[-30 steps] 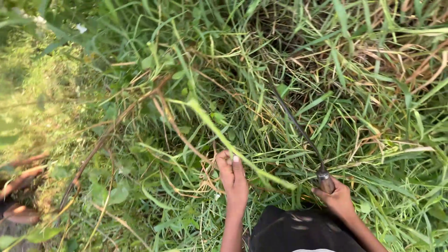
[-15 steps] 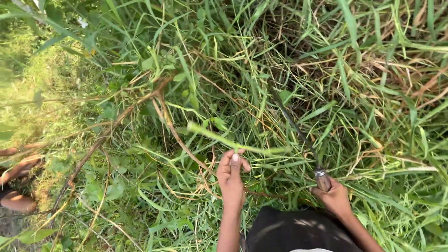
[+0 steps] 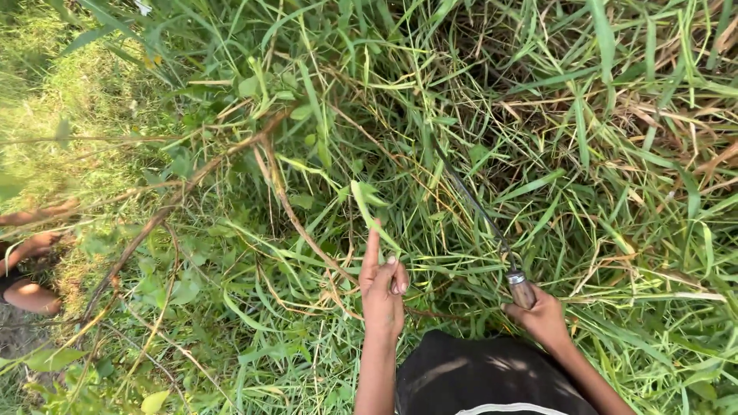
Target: Using a sickle to cut and prepare long vines or plant stalks in an outdoor field.
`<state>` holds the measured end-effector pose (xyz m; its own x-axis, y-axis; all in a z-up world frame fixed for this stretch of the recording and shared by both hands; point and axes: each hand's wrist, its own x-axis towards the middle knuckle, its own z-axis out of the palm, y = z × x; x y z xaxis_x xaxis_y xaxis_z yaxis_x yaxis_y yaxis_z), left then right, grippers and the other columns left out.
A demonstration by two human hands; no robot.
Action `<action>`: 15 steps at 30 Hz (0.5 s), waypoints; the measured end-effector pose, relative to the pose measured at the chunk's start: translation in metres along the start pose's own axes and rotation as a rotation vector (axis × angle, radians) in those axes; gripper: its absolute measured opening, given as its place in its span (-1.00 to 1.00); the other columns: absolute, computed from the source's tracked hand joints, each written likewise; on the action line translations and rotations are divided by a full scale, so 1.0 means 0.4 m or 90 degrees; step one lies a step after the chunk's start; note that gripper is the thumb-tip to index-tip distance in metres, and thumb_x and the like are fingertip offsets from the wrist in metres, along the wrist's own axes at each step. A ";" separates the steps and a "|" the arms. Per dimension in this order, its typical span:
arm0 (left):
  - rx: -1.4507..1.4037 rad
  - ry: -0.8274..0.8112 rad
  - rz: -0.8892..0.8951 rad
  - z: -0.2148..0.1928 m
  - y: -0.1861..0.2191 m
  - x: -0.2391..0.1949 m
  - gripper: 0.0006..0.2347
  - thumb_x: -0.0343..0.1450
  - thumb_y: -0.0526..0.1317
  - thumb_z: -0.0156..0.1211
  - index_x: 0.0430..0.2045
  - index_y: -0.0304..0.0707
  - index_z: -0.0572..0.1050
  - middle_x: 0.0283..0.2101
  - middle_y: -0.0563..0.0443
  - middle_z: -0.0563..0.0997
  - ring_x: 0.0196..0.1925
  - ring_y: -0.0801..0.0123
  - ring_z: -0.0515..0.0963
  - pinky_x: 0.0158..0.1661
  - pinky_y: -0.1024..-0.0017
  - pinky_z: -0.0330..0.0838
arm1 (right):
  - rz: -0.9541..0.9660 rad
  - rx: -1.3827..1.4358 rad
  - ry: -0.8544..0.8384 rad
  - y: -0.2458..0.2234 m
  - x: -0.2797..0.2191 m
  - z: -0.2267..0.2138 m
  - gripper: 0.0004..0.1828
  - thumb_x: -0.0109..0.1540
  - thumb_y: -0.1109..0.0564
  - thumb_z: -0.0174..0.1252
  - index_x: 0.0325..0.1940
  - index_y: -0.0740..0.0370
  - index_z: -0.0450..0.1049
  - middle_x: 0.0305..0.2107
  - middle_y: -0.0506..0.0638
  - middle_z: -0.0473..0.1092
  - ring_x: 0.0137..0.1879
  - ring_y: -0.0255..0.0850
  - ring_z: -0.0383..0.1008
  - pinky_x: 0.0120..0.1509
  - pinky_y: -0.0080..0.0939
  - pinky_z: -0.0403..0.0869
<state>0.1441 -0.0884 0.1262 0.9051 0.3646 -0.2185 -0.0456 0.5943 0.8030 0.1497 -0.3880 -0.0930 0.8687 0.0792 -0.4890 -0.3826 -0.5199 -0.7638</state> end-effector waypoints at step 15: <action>0.032 -0.289 -0.104 -0.012 -0.092 0.001 -0.68 0.53 -0.32 0.07 0.21 -0.39 0.44 -0.54 -0.06 0.58 -0.55 0.32 0.55 -0.46 0.48 0.32 | 0.085 0.144 0.040 0.057 -0.051 -0.039 -0.54 0.03 0.05 0.45 -0.06 0.24 0.52 -0.62 -0.02 0.43 -0.59 -0.28 0.37 -0.48 -0.23 0.42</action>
<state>0.1442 -0.1068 0.0940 0.9923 -0.0863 -0.0884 0.1221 0.5785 0.8065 0.1283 -0.4146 -0.0941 0.8207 -0.0338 -0.5704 -0.5498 -0.3189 -0.7720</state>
